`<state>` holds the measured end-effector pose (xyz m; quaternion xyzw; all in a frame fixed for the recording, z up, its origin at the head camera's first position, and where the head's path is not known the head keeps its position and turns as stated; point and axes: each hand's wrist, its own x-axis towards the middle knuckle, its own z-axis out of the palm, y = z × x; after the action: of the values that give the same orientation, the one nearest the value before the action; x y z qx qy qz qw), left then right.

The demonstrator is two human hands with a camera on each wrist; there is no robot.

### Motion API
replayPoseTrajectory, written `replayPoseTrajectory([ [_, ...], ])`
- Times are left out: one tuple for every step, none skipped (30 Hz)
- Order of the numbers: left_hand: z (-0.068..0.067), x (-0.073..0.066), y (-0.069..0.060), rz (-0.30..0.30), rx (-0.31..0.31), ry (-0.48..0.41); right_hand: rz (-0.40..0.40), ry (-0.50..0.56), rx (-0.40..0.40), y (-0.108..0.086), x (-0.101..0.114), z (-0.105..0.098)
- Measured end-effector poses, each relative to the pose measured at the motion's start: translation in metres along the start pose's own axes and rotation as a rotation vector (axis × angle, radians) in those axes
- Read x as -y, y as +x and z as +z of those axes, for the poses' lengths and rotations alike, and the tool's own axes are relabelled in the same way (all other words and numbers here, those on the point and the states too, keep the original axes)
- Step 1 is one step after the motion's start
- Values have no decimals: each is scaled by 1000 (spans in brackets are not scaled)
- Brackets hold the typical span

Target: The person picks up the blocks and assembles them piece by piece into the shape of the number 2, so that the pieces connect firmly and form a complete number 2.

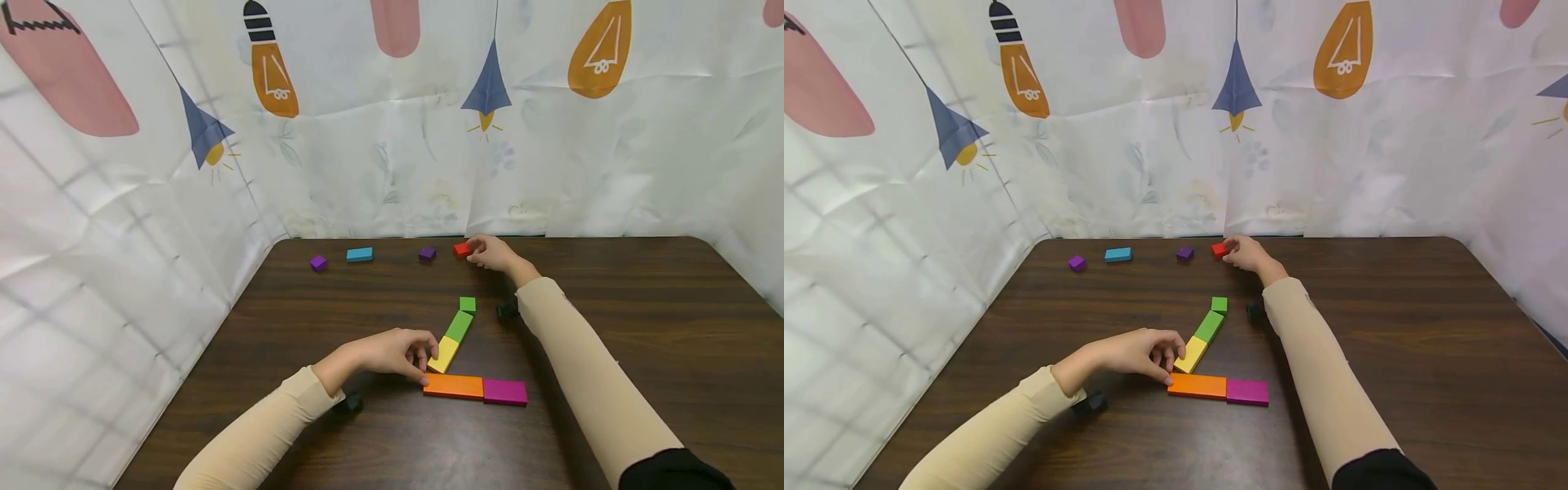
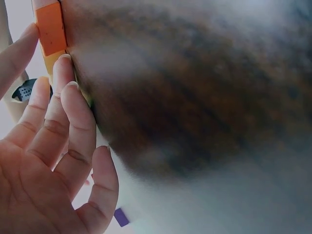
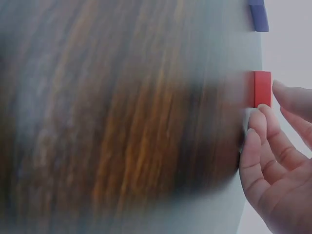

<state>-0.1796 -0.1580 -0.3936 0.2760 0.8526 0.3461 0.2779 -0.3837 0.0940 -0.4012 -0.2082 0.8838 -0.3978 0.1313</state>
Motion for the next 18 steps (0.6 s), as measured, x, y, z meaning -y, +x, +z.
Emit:
replayPoseTrajectory([
  [0,0,0,2,0,-3,4,-6,4,1,0,0],
  [0,0,0,0,1,-2,6,-13,13,1,1,0],
  [0,0,0,-1,1,-2,9,-21,24,1,1,0],
  [0,0,0,-1,1,-2,11,-30,34,1,2,0],
  [0,0,0,-2,0,-4,15,-38,45,1,3,0],
  [1,0,0,-3,0,-6,14,-49,58,1,4,0],
  [1,0,0,-4,-1,-9,16,-61,70,1,5,0],
  [1,0,0,-7,-2,-11,13,-73,83,0,6,0],
  [1,0,-1,-9,-4,-15,15,-86,92,1,7,0],
  [1,-1,-1,-11,-4,-18,18,-93,102,1,7,0],
  [1,0,-1,-13,-6,-22,20,-99,111,1,8,0],
  [1,-1,-1,-14,-7,-23,22,-108,120,1,8,0],
  [1,-1,-2,-15,-9,-23,25,-113,127,2,8,0],
  [1,-1,-2,-16,-10,-24,26,-118,132,2,8,0],
  [1,-1,-2,-15,-10,-25,29,-124,135,3,8,0],
  [1,-1,-2,-14,-11,-24,30,-132,137,3,8,0],
  [1,-1,-1,-14,-12,-25,28,-142,138,3,8,0],
  [2,-1,-1,-13,-11,-25,27,-150,139,3,8,0],
])
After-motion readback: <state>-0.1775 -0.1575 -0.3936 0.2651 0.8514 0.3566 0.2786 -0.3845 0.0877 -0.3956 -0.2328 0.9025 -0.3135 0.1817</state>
